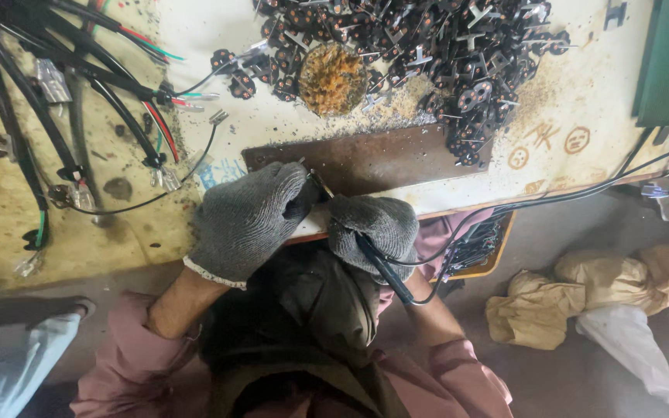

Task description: The person, wearing gloves, solders wires onto small lamp socket components at a workbench using a soldering iron. They repeatedly pick a component, position its red and green wires, apply the soldering iron to the contact point, and set the finished piece aside with a pile of completed assemblies.

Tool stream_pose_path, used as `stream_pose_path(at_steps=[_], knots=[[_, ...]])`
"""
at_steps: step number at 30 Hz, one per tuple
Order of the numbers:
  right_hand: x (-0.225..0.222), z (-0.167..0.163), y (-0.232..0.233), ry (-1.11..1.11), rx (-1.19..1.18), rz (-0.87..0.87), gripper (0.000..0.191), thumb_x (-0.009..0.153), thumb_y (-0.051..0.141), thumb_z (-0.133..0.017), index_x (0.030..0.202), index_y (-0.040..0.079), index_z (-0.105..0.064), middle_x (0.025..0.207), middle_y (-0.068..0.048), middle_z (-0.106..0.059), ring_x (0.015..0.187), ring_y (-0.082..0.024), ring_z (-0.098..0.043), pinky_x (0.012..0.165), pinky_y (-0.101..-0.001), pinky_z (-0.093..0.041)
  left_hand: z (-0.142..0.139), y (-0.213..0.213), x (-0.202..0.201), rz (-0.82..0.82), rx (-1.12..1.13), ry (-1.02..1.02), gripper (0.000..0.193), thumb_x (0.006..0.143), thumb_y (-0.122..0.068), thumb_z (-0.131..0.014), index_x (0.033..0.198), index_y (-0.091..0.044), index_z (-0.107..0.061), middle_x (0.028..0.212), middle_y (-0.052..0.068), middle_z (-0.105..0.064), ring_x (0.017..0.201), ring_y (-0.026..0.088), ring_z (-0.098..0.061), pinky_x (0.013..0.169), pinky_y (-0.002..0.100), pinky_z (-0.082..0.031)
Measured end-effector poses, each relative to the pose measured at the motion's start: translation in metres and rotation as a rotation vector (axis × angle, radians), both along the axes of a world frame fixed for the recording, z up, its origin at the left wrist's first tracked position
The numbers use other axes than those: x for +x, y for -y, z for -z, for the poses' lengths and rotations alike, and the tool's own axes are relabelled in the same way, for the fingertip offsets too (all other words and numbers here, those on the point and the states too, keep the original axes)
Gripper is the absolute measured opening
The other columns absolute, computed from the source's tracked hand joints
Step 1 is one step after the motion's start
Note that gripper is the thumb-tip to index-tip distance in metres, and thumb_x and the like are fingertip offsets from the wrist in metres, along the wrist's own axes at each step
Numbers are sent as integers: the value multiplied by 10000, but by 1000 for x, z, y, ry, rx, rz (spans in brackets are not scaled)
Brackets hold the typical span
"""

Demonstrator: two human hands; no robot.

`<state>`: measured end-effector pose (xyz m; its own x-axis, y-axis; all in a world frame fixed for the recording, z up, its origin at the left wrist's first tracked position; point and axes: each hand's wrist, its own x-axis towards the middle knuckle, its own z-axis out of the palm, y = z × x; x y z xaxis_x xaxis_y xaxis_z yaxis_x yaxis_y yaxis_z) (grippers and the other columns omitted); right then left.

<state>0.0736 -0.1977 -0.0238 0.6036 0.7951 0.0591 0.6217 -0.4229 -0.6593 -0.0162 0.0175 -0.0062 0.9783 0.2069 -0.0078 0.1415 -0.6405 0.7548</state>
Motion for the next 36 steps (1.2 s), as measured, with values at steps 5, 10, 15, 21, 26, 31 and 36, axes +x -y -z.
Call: stream_pose_path(at_steps=[5,10,15,21,26,31,36], knots=[[-1,0,2,-10,-3,-8,237,759,215,-776,983,140,-766,922,-65,-755,820,-288,-738,730,-394,-585,10,2,-3,-5,67,42,227,909,-190,-728,1107,-84,-697,1034,113,-733,824,315,-714,692,435,-562],[-1,4,8,-14,1,-14,239,747,215,-779,974,141,-768,924,-62,-757,820,-288,-739,724,-395,-583,15,3,-4,30,124,-15,247,916,-230,-709,1128,-104,-696,1050,97,-741,860,289,-727,713,435,-563],[-2,9,15,-14,13,-23,241,736,215,-782,966,143,-770,926,-59,-759,821,-288,-740,719,-396,-580,17,4,-5,35,128,-54,308,879,-272,-719,1137,-104,-702,1029,108,-747,798,289,-716,647,443,-540],[1,13,17,-53,22,-35,237,818,250,-746,1031,146,-753,935,-65,-738,824,-290,-731,740,-390,-585,12,1,-3,29,45,-58,208,923,-201,-726,1105,-104,-701,976,109,-725,812,313,-713,692,433,-556],[3,-19,19,-368,416,279,374,1100,495,-548,1106,129,-631,845,-78,-593,694,-198,-548,642,-309,-438,3,-3,-3,1,-37,121,240,901,-197,-736,1097,-74,-668,1031,128,-719,861,329,-705,729,428,-560],[-6,-62,18,-140,464,456,285,1078,375,-573,1076,98,-639,850,-92,-604,716,-214,-571,663,-323,-454,-12,0,-2,-15,-78,22,159,895,-176,-725,1019,-89,-676,931,118,-703,818,354,-689,682,456,-537],[-1,-20,26,-224,180,366,196,1056,255,-598,1047,66,-647,855,-106,-616,739,-229,-595,685,-337,-470,-22,21,12,35,-65,-58,106,904,-163,-682,929,-78,-622,821,117,-669,765,363,-678,646,490,-511]])
